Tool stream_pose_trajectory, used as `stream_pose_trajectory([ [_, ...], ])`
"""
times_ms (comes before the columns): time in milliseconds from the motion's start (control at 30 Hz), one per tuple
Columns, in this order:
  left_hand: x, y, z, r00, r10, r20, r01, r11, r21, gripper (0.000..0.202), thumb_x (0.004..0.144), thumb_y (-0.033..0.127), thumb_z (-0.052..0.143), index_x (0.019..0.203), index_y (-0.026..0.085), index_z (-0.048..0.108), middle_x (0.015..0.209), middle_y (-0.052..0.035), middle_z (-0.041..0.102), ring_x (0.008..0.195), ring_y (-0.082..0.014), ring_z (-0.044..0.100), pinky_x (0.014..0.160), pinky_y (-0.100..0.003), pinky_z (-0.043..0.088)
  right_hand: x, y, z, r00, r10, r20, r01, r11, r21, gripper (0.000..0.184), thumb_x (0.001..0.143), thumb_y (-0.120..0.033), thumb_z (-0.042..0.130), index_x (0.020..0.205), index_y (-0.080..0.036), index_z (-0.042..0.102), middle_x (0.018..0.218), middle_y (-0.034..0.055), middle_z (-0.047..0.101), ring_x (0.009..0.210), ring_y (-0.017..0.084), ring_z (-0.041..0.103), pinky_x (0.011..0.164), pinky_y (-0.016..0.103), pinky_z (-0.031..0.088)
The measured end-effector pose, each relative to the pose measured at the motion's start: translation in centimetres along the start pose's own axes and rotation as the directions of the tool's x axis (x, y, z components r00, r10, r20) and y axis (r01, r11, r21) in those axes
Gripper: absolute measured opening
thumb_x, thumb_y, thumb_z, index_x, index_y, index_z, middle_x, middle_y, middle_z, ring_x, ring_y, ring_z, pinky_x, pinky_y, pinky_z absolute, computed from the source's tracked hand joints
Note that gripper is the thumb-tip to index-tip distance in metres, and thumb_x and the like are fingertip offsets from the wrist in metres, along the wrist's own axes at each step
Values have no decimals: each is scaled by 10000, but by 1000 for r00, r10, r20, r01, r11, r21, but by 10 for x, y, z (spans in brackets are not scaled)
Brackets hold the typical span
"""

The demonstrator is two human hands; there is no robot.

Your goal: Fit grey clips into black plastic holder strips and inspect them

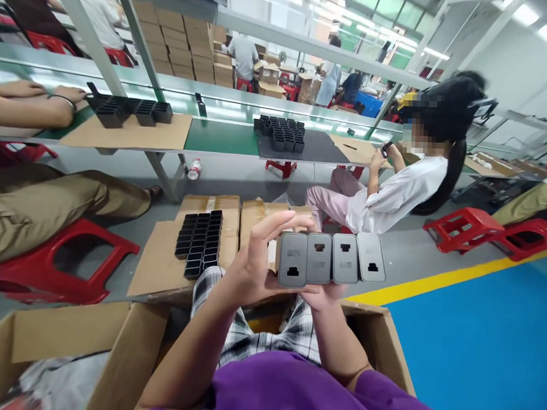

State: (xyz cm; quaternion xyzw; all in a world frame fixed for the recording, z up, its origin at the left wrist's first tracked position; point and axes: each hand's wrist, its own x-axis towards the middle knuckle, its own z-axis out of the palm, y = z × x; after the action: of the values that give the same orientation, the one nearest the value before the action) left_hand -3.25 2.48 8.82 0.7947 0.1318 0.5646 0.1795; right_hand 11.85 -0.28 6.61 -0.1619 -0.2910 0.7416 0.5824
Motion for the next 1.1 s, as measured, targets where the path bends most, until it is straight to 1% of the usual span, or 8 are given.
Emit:
stream_pose_trajectory([
  [133, 5, 2, 0, 1000, -23, -3, 22, 999, -44, 1018, 712, 441, 890, 1531, 263, 312, 1320, -141, 683, 1268, -286, 649, 1117, -459, 510, 0, -5, 2, 999, -29, 17, 30, 999, -32, 646, 768, -623, 731, 1356, -394, 596, 1268, 58, 662, 1149, 257, 605, 801, 424, 620],
  [300, 6, 5, -2, 997, -76, -1, 76, 997, -27, 820, 684, 479, 896, 1372, 257, 511, 1271, -125, 708, 1171, -251, 697, 1000, -353, 569, -2, -5, 3, 997, -64, 43, 65, 998, -21, 542, 801, -607, 699, 1304, -416, 633, 1210, 38, 658, 1056, 229, 606, 674, 338, 612],
  [500, 3, 1, -6, 995, -96, 13, 96, 995, 8, 786, 687, 471, 895, 1344, 246, 527, 1277, -149, 704, 1158, -269, 704, 985, -375, 570, -3, -6, 3, 998, -46, 31, 46, 999, 10, 644, 841, -597, 671, 1441, -415, 522, 1252, 36, 654, 1046, 214, 610, 661, 299, 590],
  [600, 3, 0, -7, 995, -95, 17, 95, 995, -19, 768, 693, 456, 895, 1336, 246, 530, 1278, -153, 704, 1165, -270, 700, 991, -384, 567, -3, -6, 3, 998, -27, 64, 24, 999, 38, 681, 846, -584, 674, 1480, -442, 470, 1283, 28, 651, 1011, 205, 618, 563, 239, 547],
  [767, 1, -1, -7, 995, -98, 27, 99, 994, -51, 789, 660, 423, 923, 1325, 249, 537, 1270, -135, 701, 1172, -255, 692, 1014, -374, 552, -2, -6, 3, 996, -26, 90, 21, 998, 58, 635, 830, -543, 708, 1429, -436, 527, 1255, 23, 665, 977, 202, 629, 486, 198, 510],
  [867, 0, -3, -7, 994, -107, 18, 108, 993, -51, 783, 660, 424, 922, 1321, 249, 540, 1254, -128, 701, 1154, -257, 695, 1006, -378, 553, 0, -5, 2, 997, -31, 73, 31, 1000, 3, 624, 823, -555, 703, 1409, -404, 549, 1209, 35, 678, 982, 212, 636, 516, 233, 548],
  [967, 0, -4, -6, 994, -110, 3, 110, 990, -92, 741, 677, 453, 904, 1296, 244, 554, 1240, -133, 699, 1145, -264, 692, 999, -392, 556, 1, -4, 0, 998, -61, 15, 62, 998, -31, 568, 826, -597, 669, 1343, -371, 603, 1206, 40, 686, 1085, 239, 638, 690, 356, 630],
  [1100, 1, -5, -5, 994, -106, -4, 105, 990, -97, 701, 701, 520, 871, 1263, 240, 560, 1207, -135, 706, 1123, -270, 693, 978, -417, 566, 1, -2, 0, 998, -61, 11, 61, 998, -32, 540, 830, -630, 624, 1299, -363, 630, 1199, 46, 696, 1205, 276, 615, 848, 485, 626],
])
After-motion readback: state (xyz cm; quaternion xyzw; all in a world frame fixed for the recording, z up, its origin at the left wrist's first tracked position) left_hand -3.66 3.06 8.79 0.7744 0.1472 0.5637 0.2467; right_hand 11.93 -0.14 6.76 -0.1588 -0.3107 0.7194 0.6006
